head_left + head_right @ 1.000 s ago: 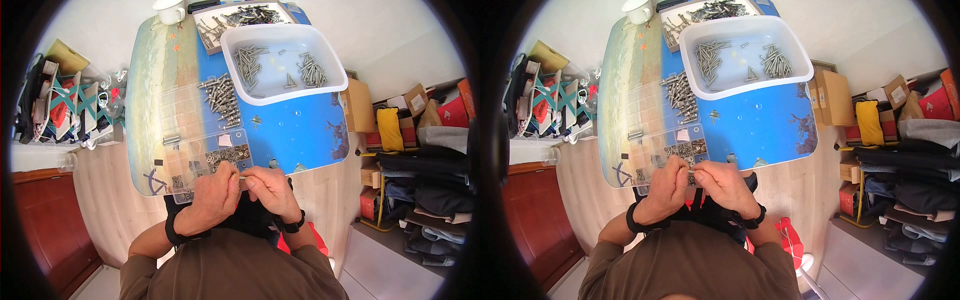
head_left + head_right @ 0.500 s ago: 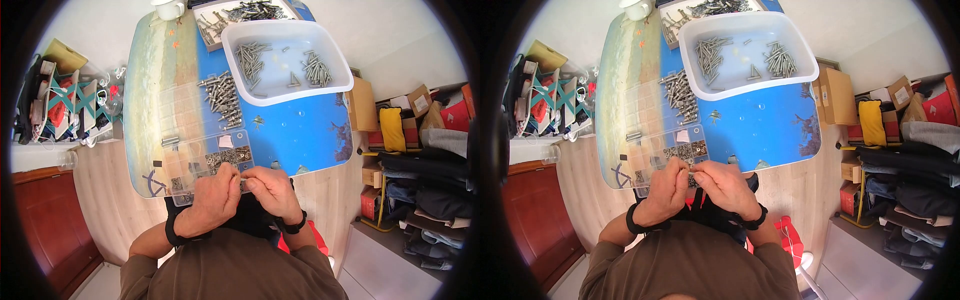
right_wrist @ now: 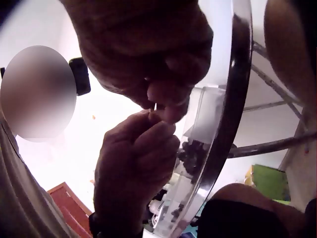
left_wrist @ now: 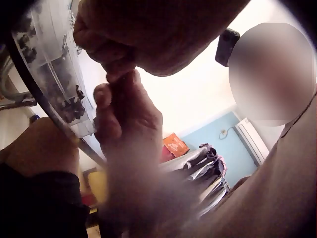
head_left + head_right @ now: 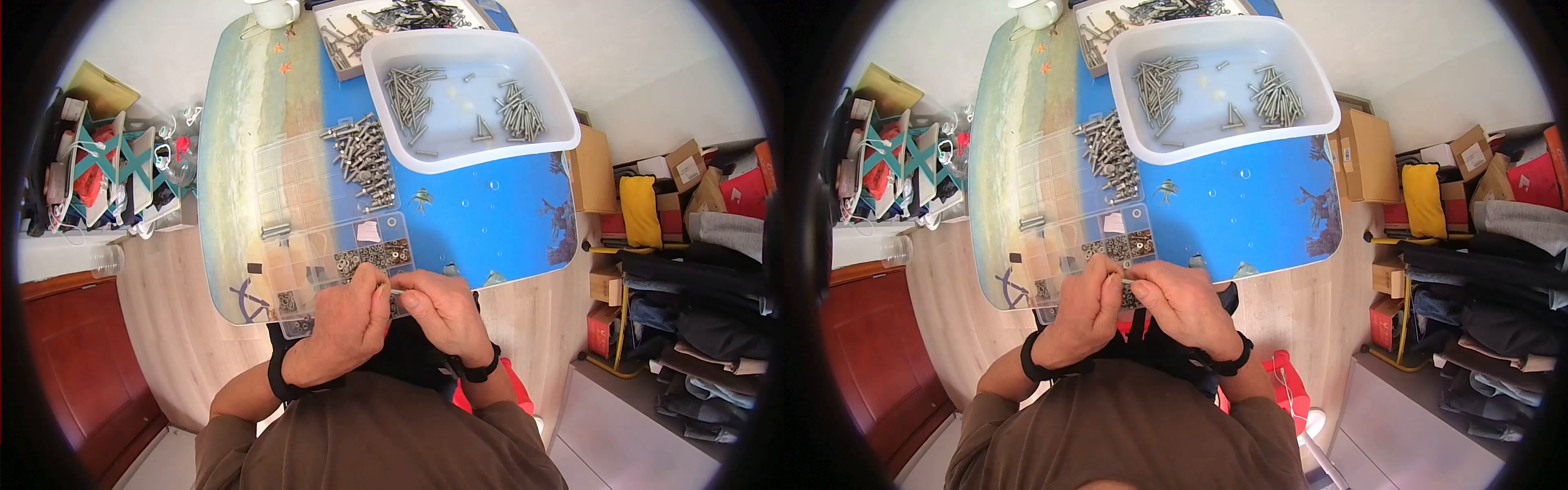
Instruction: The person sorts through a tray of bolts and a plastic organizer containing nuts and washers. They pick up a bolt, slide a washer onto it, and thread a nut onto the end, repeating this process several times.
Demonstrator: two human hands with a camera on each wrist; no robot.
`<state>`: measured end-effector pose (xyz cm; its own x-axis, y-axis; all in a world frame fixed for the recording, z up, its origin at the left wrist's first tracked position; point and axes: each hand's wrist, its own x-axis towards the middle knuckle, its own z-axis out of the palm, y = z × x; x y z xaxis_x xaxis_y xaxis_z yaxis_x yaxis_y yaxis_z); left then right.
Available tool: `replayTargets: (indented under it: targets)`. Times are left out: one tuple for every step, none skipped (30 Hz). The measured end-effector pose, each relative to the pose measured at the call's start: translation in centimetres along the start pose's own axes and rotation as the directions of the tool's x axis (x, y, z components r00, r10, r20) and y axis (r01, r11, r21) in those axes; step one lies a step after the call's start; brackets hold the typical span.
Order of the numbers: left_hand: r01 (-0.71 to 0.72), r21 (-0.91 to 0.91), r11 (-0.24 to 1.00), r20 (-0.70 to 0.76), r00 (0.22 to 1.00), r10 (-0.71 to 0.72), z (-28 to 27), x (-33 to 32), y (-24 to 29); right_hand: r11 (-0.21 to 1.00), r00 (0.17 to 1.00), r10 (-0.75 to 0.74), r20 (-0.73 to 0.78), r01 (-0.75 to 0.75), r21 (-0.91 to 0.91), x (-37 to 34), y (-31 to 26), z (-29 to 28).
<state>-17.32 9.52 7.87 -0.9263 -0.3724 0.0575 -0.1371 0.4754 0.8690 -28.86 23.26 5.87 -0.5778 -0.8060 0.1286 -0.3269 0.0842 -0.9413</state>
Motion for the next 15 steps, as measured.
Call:
replayTargets:
  targets:
    - [-0.037,0.040,0.999,-0.009,0.999,0.037,0.0,0.0,0.0,0.999,0.998,-0.019,0.063,0.020,-0.027,-0.1,0.1,-0.4]
    - [-0.036,0.039,0.999,-0.010,0.999,0.036,0.1,0.0,0.0,0.998,0.991,-0.036,0.128,0.043,-0.052,-0.1,0.1,-0.6]
    - [-0.029,0.040,0.999,-0.004,1.000,0.029,0.1,0.0,0.0,0.998,0.991,-0.036,0.129,0.043,-0.051,-0.2,-0.1,-0.6]
    - [-0.023,0.040,0.999,0.002,1.000,0.023,0.1,0.0,0.0,1.000,0.995,0.008,0.102,-0.005,-0.028,-0.3,-0.3,-0.5]
    - [-0.025,0.038,0.999,0.002,1.000,0.025,0.1,0.0,0.1,0.999,0.996,0.054,0.076,-0.054,-0.004,-0.4,-0.6,-0.5]
    - [-0.024,0.027,0.999,-0.008,1.000,0.025,0.2,-0.1,0.1,0.999,0.996,0.053,0.075,-0.053,-0.006,-0.6,-0.8,-0.6]
    - [-0.024,0.017,1.000,-0.019,1.000,0.024,0.2,-0.1,0.2,0.991,0.994,0.091,0.060,-0.096,0.091,-0.8,-1.0,-0.6]
    - [-0.026,0.018,0.999,-0.021,0.999,0.027,0.2,-0.1,0.2,0.973,0.991,0.128,0.049,-0.135,0.188,-0.9,-1.1,-0.6]
    - [-0.029,0.027,0.999,-0.027,0.999,0.030,0.2,-0.1,0.1,0.973,0.991,0.126,0.049,-0.133,0.187,-0.7,-1.1,-0.8]
    - [-0.031,0.037,0.999,-0.032,0.999,0.032,0.2,-0.1,0.2,0.943,0.979,0.189,0.074,-0.202,0.264,-0.5,-1.2,-1.0]
    - [-0.035,0.036,0.999,-0.034,0.999,0.036,0.1,-0.1,0.4,0.903,0.963,0.248,0.102,-0.268,0.337,-0.4,-1.2,-1.2]
    - [0.005,0.005,1.000,-0.010,1.000,-0.005,0.0,-0.1,0.6,0.905,0.964,0.245,0.100,-0.264,0.335,-0.4,-1.0,-1.2]
    - [0.047,-0.025,0.999,0.014,0.999,-0.047,-0.2,-0.1,0.7,0.928,0.967,0.212,0.143,-0.246,0.282,-0.5,-0.4,-1.1]
    - [0.046,-0.024,0.999,0.013,0.999,-0.046,-0.1,-0.1,0.7,0.947,0.965,0.182,0.190,-0.224,0.230,-0.6,-0.2,-1.1]
    - [0.013,0.010,1.000,-0.007,1.000,-0.013,0.0,-0.2,0.4,0.948,0.965,0.178,0.190,-0.221,0.230,-0.7,-0.3,-1.0]
